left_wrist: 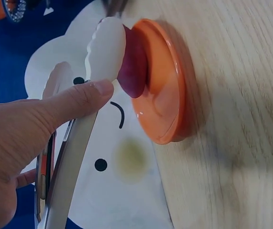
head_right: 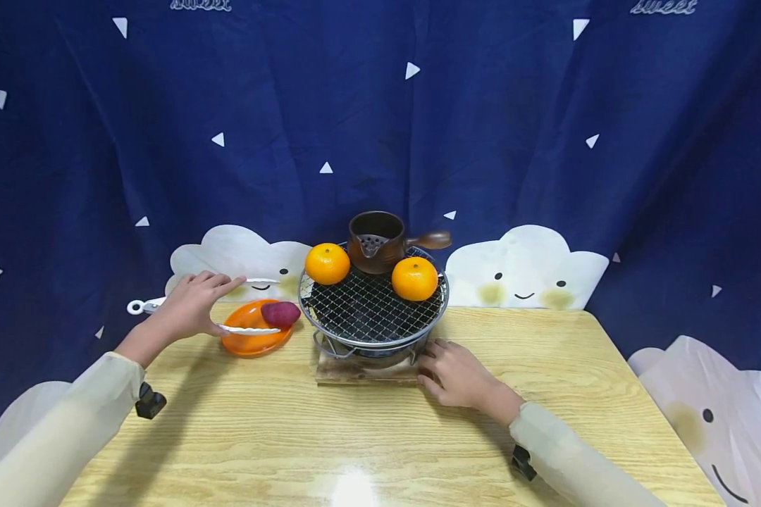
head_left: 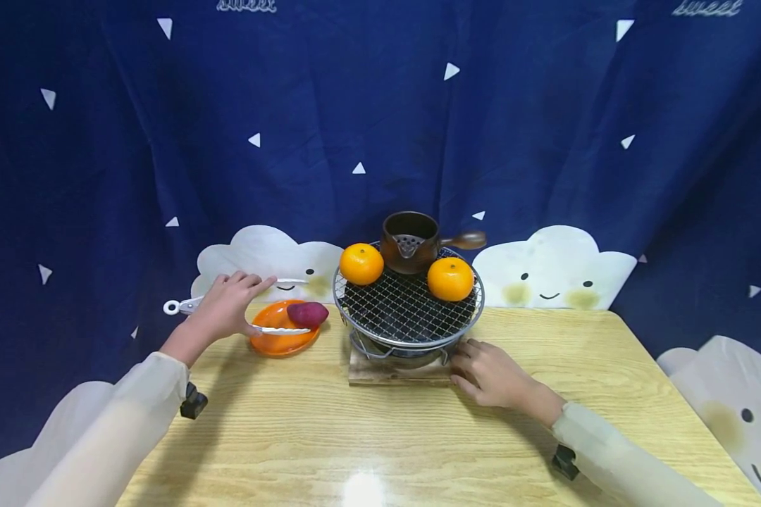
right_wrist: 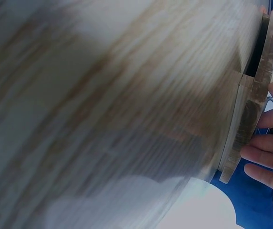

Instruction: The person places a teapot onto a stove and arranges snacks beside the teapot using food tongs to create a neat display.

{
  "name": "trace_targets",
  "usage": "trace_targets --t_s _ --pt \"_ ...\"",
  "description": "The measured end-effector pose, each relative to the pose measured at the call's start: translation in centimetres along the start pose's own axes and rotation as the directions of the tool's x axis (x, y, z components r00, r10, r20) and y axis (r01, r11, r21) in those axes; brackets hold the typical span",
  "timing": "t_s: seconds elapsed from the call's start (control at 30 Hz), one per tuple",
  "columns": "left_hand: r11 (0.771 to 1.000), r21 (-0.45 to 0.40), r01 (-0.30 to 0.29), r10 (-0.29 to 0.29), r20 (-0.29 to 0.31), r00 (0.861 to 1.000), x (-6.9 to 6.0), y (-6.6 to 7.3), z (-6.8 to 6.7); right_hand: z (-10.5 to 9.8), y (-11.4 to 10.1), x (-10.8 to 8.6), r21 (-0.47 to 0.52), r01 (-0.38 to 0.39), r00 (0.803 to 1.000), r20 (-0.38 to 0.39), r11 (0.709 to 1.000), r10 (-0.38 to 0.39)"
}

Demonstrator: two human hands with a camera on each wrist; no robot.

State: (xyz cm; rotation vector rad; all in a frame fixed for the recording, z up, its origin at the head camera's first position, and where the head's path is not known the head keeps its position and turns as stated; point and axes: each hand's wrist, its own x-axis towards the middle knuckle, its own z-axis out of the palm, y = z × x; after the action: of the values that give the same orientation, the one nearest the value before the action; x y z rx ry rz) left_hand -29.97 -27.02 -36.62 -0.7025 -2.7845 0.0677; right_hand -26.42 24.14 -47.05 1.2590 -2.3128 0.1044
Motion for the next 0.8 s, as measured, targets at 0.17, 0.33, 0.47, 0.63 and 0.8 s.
trace_targets --t_s 0.17,0.33,0.47,0.63,0.8 --pt "1.000 0.005 0.004 -0.004 0.018 1.000 0.2 0.0 0.6 0.0 0.0 0.0 0.006 -0.002 1.000 0.007 1.000 0.002" --pt "1.000 0.019 0.004 -0.004 0.025 1.000 0.3 0.1 1.0 0.1 0.0 -0.1 0.012 -0.014 1.000 0.021 1.000 0.014" --pt "1.000 0.025 0.003 -0.004 0.028 1.000 0.4 0.1 1.3 0.1 0.0 -0.1 0.014 -0.023 0.999 0.027 1.000 0.022" --pt "0.999 0.046 -0.005 0.004 0.019 1.000 0.5 0.0 1.9 0.0 -0.1 -0.1 0.013 -0.021 1.000 0.024 1.000 0.021" --pt "0.997 0.078 -0.025 0.025 0.007 1.000 0.6 0.0 2.2 -0.1 -0.1 -0.1 0.014 -0.026 0.999 0.023 1.000 0.026"
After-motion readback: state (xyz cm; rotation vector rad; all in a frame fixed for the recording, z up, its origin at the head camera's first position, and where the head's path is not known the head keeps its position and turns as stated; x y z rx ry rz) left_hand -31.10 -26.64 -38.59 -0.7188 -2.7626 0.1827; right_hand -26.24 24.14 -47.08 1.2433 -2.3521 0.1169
